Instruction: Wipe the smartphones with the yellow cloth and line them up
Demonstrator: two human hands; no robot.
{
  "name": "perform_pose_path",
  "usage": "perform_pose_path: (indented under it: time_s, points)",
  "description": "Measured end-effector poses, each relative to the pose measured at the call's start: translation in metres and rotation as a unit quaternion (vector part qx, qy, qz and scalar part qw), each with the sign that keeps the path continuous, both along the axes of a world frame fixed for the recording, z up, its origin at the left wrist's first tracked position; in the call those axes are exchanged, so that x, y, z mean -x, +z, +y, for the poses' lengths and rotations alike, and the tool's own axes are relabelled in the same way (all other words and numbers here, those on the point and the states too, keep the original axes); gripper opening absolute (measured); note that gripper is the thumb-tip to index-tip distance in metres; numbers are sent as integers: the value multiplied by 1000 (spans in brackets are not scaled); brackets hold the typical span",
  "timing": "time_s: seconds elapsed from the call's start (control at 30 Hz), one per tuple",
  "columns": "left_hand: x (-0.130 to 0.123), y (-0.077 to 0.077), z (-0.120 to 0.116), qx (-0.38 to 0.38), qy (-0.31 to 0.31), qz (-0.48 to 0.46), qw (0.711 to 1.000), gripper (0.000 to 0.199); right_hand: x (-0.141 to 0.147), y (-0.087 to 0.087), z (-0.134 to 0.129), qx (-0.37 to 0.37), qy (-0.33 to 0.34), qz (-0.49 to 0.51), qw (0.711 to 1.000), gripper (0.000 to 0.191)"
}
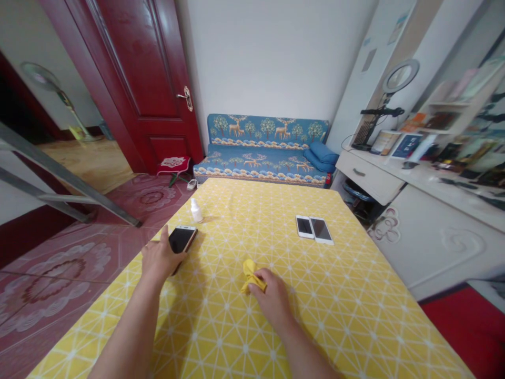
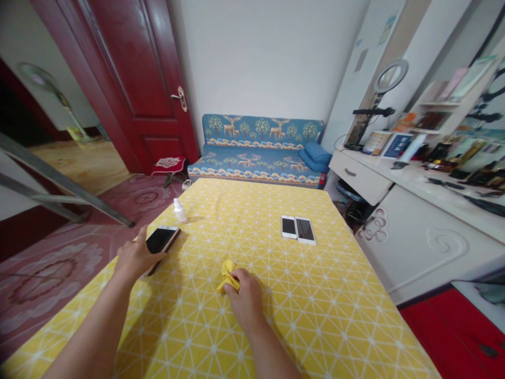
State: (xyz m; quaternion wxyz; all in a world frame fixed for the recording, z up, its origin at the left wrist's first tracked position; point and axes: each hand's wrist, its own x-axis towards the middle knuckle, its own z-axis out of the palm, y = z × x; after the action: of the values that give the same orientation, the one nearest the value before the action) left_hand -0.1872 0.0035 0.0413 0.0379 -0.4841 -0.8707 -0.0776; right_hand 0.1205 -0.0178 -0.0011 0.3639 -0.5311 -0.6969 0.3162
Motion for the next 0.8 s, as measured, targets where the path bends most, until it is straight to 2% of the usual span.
perform_pose_path:
  time_s: [0.13, 0.23, 0.3, 0.37, 0.43, 0.47, 0.5, 0.53, 0.57, 0.63, 0.67, 0.7, 0.73, 0.8]
  points:
    - [5, 8, 4, 48, 3, -43, 998, 103, 1, 1, 0, 3, -1, 11, 1000, 10]
    - [2, 13, 3, 48, 11, -83, 995, 91, 1, 1, 0, 7, 1, 14, 1000, 10]
    - [-6, 15, 0, 15, 19, -88, 996, 81, 1, 0, 0, 9, 4, 18, 1000, 10]
    - [-20, 14, -3, -52, 19, -106, 993, 79, 0, -2, 1, 13, 2, 29, 999, 11]
    - [-43, 12, -5, -147, 9, -197, 969, 81, 1, -5, 2, 15, -1, 57, 998, 11]
    - [-57, 11, -6, -195, -5, -282, 939, 81, 1, -7, 3, 17, -3, 78, 997, 11]
    - [-72, 9, -6, -240, -30, -399, 885, 79, 0, -8, 4, 21, -8, 104, 994, 12]
    - [-89, 7, -6, -261, -51, -523, 810, 71, 0, -9, 5, 27, -15, 137, 990, 15]
    - [-106, 5, -5, -247, -70, -638, 726, 60, -1, -9, 6, 39, -26, 174, 984, 20]
    - [-136, -2, -4, -218, -66, -797, 560, 46, -3, -9, 8, 69, -54, 247, 965, 32]
    - [-149, -7, -4, -210, -52, -843, 493, 41, -4, -9, 9, 81, -69, 278, 955, 37]
    - [-159, -12, -3, -204, -39, -869, 450, 36, -5, -9, 9, 90, -81, 304, 945, 40]
    - [-166, -17, -3, -196, -25, -884, 424, 31, -7, -8, 10, 94, -91, 326, 936, 42]
    - [-174, -27, -2, -176, -3, -897, 406, 28, -10, -7, 11, 92, -110, 359, 922, 43]
